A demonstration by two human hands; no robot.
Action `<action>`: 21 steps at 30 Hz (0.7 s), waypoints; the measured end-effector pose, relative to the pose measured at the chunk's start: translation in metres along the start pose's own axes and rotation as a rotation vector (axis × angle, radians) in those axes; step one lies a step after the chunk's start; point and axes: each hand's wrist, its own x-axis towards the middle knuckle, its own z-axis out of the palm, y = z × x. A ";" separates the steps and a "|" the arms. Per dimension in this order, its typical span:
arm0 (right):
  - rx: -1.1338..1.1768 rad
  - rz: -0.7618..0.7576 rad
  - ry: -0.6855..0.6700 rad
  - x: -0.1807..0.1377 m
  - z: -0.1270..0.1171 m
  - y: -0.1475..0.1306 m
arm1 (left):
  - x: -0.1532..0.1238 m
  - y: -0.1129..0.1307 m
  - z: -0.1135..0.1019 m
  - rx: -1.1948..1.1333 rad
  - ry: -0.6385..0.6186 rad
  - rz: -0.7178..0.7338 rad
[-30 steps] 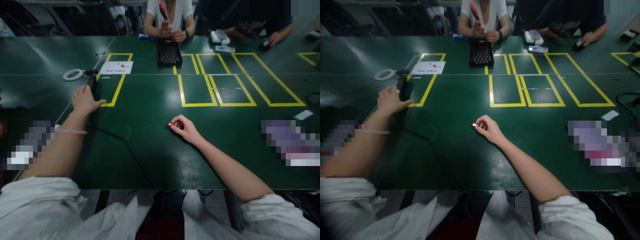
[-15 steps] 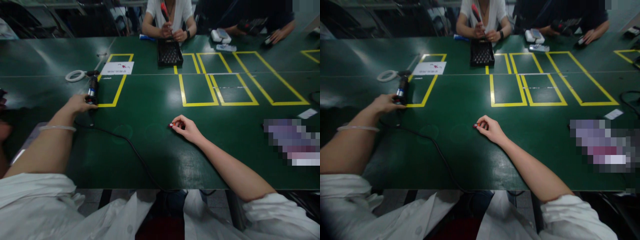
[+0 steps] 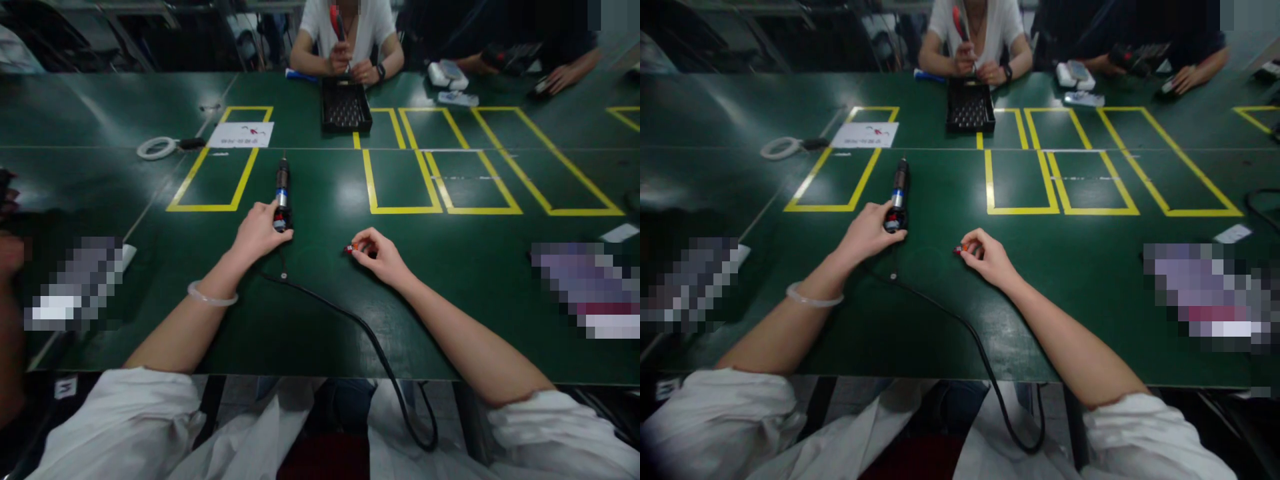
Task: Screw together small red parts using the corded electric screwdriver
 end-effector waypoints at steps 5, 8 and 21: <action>0.013 -0.027 0.035 0.000 -0.004 -0.002 | -0.024 0.078 0.015 0.000 -0.082 0.193; -0.002 -0.034 0.037 0.000 -0.005 -0.003 | -0.035 0.101 0.022 -0.075 -0.126 0.270; -0.143 -0.086 -0.017 -0.001 -0.008 -0.002 | -0.047 0.110 0.030 -0.165 -0.154 0.327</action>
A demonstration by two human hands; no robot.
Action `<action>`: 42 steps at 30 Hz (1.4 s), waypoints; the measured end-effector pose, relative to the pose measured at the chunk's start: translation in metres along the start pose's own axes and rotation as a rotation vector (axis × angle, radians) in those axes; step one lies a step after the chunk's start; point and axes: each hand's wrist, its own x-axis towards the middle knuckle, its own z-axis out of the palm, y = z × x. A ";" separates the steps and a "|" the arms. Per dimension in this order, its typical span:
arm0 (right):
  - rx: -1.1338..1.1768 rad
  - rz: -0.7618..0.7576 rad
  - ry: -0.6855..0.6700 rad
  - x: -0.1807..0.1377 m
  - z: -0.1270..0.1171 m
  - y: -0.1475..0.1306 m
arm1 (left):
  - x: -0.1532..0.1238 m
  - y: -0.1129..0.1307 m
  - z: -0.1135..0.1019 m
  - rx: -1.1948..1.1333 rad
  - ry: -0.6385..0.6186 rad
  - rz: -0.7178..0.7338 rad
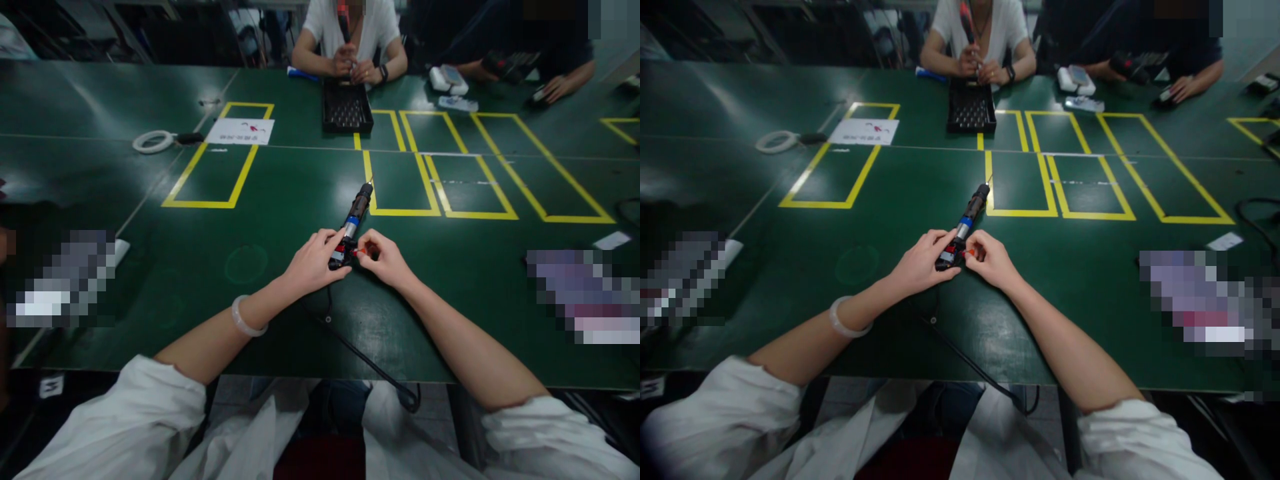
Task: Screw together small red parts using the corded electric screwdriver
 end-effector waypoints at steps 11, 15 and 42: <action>-0.122 -0.194 -0.088 0.002 -0.008 0.004 | -0.001 -0.004 0.001 0.006 -0.022 -0.010; -0.134 -0.179 -0.084 0.002 -0.009 0.002 | -0.001 -0.004 0.001 0.012 -0.026 -0.007; -0.091 -0.021 -0.071 -0.002 -0.003 0.005 | 0.009 -0.005 -0.014 0.368 -0.046 -0.097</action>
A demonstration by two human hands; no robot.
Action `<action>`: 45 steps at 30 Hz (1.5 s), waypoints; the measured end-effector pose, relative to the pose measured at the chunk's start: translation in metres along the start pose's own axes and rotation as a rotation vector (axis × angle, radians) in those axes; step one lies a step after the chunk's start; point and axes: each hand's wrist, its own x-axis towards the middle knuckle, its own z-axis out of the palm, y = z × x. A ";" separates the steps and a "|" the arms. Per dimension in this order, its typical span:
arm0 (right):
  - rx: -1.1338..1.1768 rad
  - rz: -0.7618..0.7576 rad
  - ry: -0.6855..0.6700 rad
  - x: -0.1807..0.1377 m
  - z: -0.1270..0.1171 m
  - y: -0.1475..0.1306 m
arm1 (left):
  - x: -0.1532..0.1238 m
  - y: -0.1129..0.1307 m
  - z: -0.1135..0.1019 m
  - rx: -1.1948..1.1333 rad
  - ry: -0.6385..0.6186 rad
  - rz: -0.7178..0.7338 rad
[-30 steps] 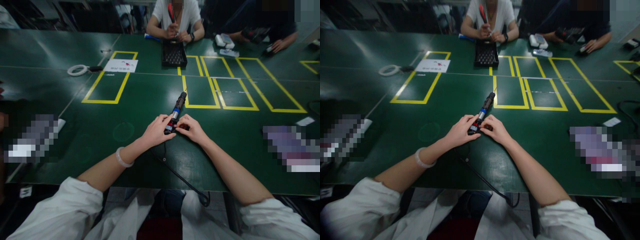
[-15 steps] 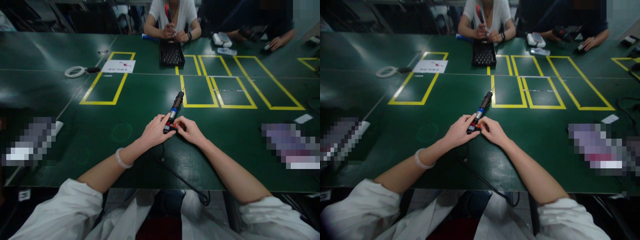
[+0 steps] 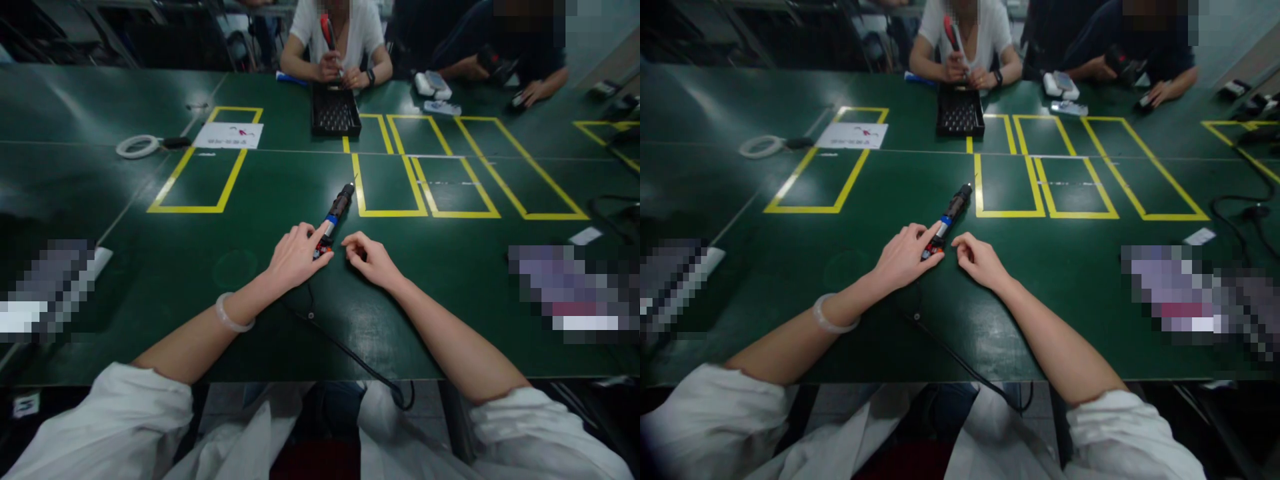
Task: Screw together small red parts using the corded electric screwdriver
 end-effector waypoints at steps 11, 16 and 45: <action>0.003 0.003 0.002 0.001 0.001 -0.001 | -0.016 -0.145 -0.019 0.089 -0.080 -0.378; -0.041 -0.008 -0.005 0.001 0.000 -0.001 | -0.024 -0.220 -0.026 0.051 -0.082 -0.521; -0.056 0.015 -0.044 0.002 0.001 -0.002 | 0.015 -0.169 -0.048 -0.491 0.255 -0.411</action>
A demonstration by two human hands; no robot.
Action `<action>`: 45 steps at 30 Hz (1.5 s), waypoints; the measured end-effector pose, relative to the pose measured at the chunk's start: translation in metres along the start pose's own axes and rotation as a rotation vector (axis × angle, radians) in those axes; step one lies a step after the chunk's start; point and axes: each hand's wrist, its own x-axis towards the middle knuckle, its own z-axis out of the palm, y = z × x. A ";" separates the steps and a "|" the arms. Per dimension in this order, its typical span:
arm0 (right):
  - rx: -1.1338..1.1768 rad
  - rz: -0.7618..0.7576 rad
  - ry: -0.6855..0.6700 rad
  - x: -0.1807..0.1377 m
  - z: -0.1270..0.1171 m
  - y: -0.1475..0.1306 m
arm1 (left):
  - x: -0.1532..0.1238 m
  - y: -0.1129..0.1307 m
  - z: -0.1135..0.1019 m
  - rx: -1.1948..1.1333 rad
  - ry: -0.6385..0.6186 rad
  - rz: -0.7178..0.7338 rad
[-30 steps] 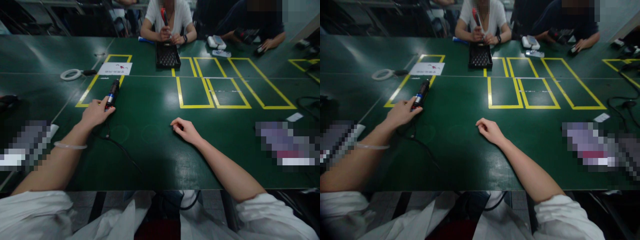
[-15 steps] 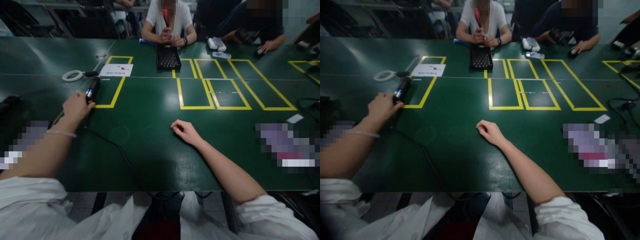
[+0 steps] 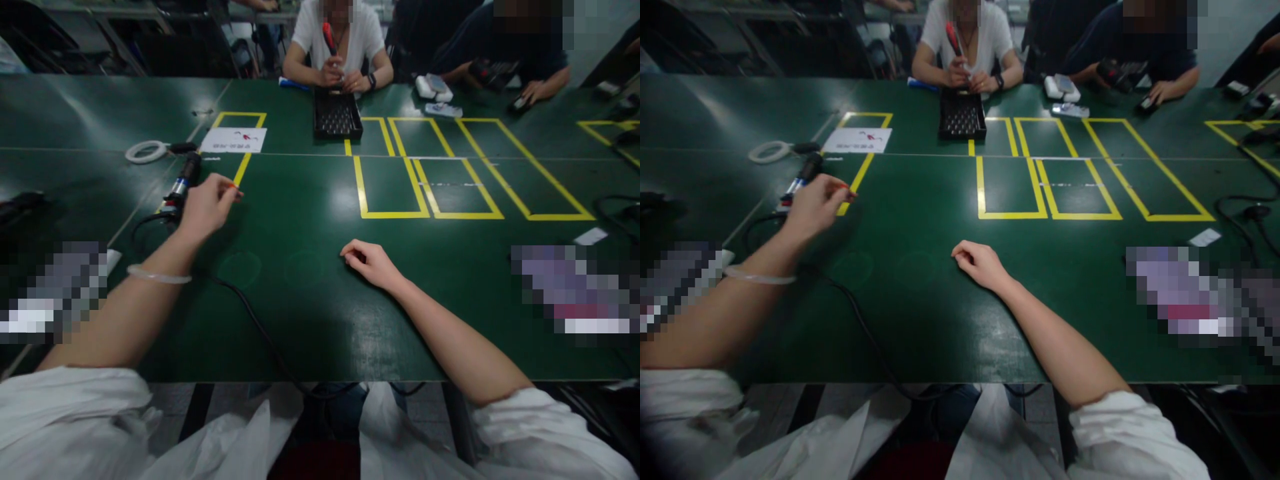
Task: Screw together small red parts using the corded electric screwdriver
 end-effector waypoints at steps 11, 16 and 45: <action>0.303 0.038 -0.053 0.000 0.003 0.004 | -0.072 0.102 0.115 -0.741 -0.736 0.177; 0.245 0.010 -0.077 0.001 0.004 0.002 | -0.078 0.094 0.126 -0.771 -0.760 0.221; 0.238 -0.003 0.068 0.001 0.009 0.001 | -0.076 0.090 0.132 -0.928 -0.701 0.145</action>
